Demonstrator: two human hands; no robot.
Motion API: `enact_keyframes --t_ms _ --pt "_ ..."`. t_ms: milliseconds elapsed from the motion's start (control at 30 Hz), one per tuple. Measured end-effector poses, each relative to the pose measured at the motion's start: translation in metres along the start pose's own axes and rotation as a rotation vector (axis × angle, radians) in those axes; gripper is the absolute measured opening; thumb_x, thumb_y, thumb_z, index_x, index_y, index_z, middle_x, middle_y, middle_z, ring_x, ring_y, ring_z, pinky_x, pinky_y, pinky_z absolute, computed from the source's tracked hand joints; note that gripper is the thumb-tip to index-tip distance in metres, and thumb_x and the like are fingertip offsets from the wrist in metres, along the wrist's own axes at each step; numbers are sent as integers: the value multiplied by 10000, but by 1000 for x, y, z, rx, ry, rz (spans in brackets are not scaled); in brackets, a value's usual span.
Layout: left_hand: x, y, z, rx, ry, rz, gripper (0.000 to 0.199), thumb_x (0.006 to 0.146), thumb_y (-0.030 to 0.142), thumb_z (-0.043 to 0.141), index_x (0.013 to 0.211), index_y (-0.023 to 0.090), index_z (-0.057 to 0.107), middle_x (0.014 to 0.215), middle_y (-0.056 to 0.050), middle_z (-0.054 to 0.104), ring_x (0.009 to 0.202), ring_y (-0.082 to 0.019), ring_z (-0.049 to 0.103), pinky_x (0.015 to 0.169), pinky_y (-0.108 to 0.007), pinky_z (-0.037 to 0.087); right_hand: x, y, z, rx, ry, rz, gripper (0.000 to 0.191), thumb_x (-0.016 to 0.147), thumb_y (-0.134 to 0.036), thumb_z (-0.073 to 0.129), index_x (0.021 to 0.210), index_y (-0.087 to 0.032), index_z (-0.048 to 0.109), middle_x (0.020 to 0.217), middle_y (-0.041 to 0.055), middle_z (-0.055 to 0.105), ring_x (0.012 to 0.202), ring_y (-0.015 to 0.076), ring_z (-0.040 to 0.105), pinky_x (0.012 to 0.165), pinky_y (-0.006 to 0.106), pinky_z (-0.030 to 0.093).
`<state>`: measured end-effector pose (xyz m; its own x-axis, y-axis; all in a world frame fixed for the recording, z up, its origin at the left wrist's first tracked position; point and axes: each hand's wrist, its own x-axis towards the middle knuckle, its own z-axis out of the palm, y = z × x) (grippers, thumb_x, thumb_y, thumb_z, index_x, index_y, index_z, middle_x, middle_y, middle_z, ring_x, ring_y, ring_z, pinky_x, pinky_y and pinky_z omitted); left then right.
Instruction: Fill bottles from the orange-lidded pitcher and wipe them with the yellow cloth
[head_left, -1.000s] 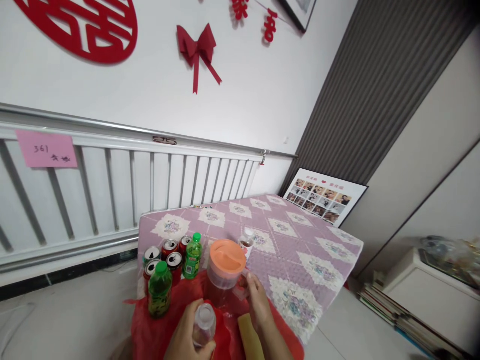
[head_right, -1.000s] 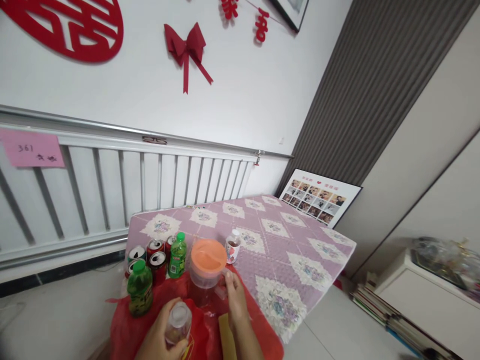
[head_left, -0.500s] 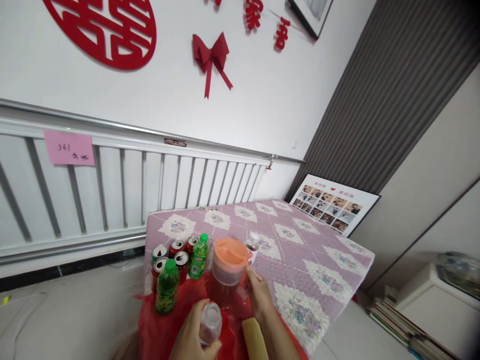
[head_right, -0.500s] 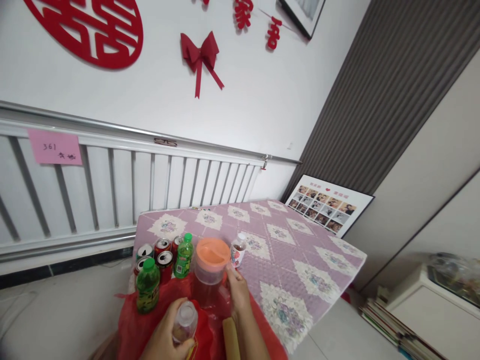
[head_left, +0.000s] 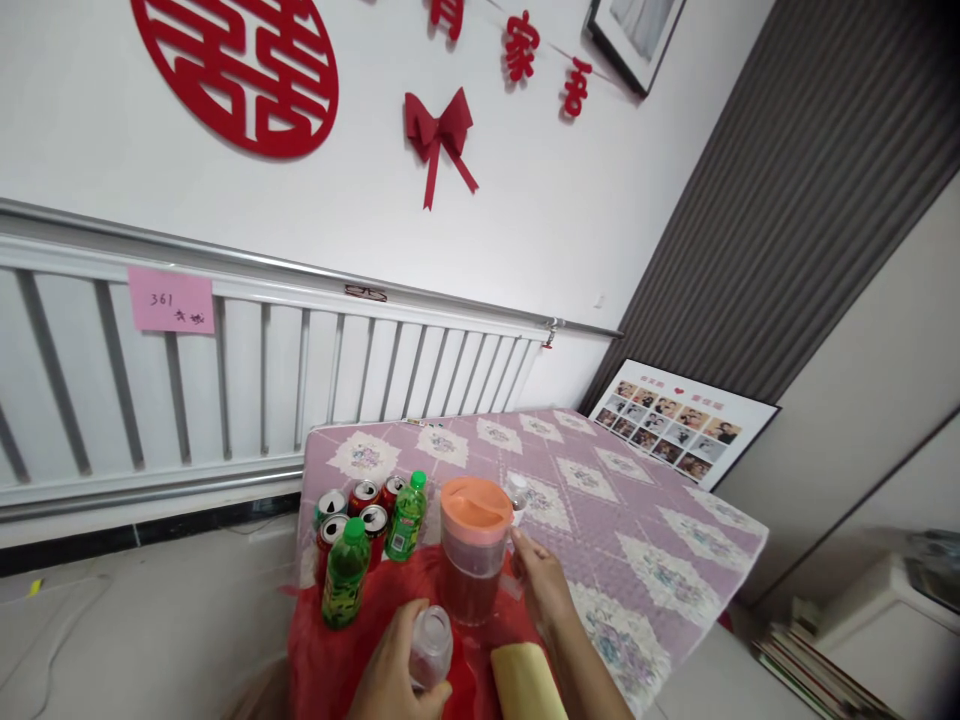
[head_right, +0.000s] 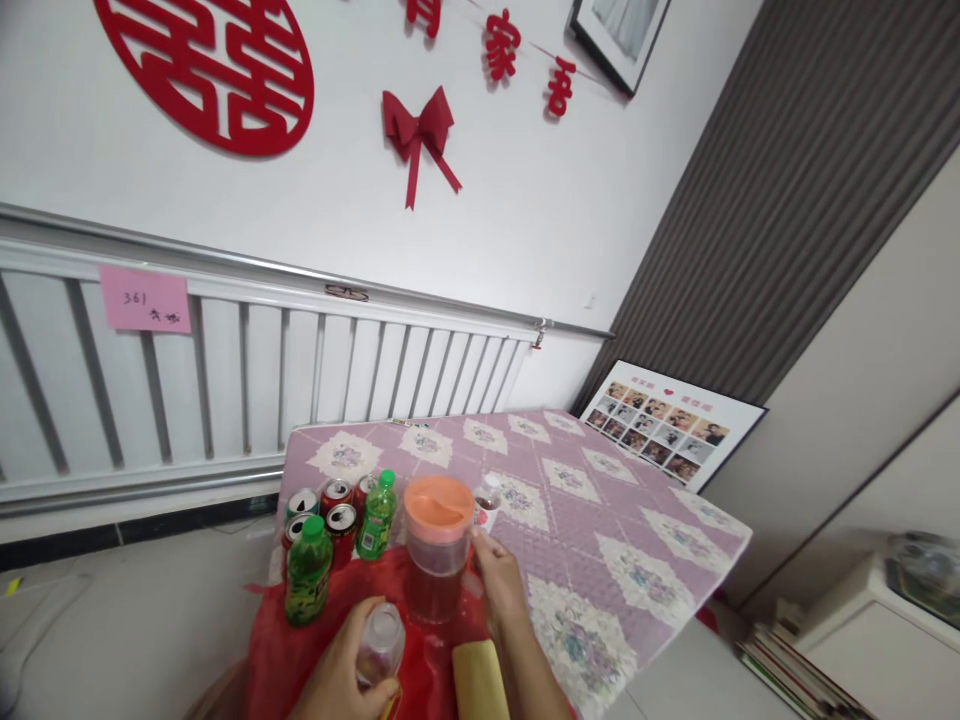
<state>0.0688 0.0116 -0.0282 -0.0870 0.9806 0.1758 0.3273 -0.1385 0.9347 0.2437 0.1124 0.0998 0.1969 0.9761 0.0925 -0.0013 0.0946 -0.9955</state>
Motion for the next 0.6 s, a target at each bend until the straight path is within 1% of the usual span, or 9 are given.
enact_keyframes --t_ms 133,333,467,600 --pt "0 -1 1 -12 14 17 776 547 76 667 1291 146 460 1322 -164 582 1240 -307 544 1080 -419 416 -2 -19 -27 -60 -32 2 543 575 -682 725 452 -214 479 421 -67 419 443 102 346 477 255 290" --pt "-3 2 0 -36 50 42 720 578 79 668 1265 177 477 1295 -135 593 1220 -286 552 1078 -429 410 -7 -44 -64 -127 -59 -5 533 643 -665 698 466 -210 484 478 -50 428 507 121 361 530 271 304" --pt "-4 5 -2 -42 49 67 720 580 81 670 1265 175 471 1278 -132 595 1196 -283 564 1052 -426 431 -19 -56 -82 -170 -75 13 532 668 -660 678 472 -219 453 489 -53 398 506 122 333 515 279 282" --pt "-4 5 -3 -35 58 84 728 586 95 685 1273 183 463 1294 -132 584 1207 -289 556 1064 -449 416 -33 -62 -94 -233 -80 27 508 680 -635 673 478 -228 446 491 -44 409 510 132 352 516 283 301"
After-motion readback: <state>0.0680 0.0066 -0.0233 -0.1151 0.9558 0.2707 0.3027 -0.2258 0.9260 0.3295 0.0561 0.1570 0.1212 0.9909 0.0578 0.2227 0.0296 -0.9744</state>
